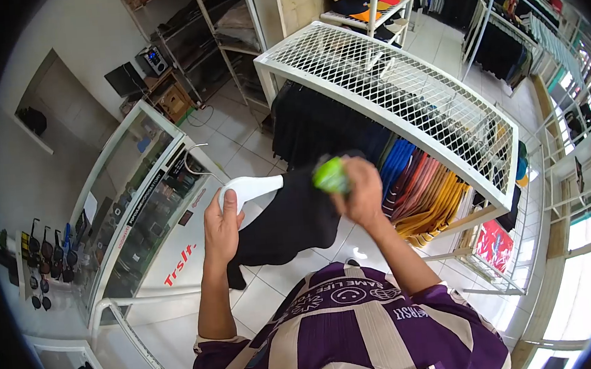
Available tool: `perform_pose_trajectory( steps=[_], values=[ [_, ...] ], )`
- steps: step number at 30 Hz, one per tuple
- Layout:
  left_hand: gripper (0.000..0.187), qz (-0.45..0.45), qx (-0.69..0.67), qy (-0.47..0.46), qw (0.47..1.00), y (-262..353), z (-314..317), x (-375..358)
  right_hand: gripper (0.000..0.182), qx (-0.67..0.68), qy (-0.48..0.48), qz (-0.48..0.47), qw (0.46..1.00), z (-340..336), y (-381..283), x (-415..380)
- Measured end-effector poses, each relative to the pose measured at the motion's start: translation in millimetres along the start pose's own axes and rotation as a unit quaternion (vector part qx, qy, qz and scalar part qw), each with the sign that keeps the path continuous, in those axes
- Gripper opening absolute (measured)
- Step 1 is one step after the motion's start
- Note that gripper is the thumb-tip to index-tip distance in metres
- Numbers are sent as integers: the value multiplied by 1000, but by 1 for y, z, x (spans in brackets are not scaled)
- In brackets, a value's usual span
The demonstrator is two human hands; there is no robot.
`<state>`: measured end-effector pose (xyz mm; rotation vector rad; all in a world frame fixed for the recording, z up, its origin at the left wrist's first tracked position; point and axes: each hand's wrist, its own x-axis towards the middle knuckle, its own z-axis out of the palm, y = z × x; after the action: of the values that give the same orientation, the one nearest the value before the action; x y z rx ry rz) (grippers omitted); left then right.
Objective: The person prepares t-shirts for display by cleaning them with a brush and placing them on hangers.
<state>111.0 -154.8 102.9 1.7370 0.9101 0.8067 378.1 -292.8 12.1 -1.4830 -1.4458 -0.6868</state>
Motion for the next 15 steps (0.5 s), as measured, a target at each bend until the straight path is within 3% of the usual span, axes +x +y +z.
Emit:
perform_pose_trajectory(
  steps=[2, 4, 6, 10, 12, 14, 15],
  values=[
    [59, -15, 29, 24, 999, 11, 1, 1, 66, -82, 44, 229, 969, 2, 30, -8],
    [57, -17, 31, 30, 999, 10, 3, 5, 62, -110, 69, 337, 932, -15, 44, -11],
    [58, -12, -18, -13, 1000, 8, 9, 11, 70, -92, 102, 286, 949, -32, 30, -3],
    [54, -1, -13, -32, 999, 24, 43, 17, 79, 3, 25, 111, 993, -43, -26, 16],
    [56, 16, -11, -68, 997, 28, 50, 20, 81, -32, -19, 111, 993, -40, -13, -2],
    [59, 17, 12, -63, 998, 36, 52, 19, 74, -87, 64, 193, 975, -39, 32, -17],
    [59, 17, 9, -63, 998, 38, 51, 19, 70, -124, 71, 288, 947, -44, 48, -26]
  ],
)
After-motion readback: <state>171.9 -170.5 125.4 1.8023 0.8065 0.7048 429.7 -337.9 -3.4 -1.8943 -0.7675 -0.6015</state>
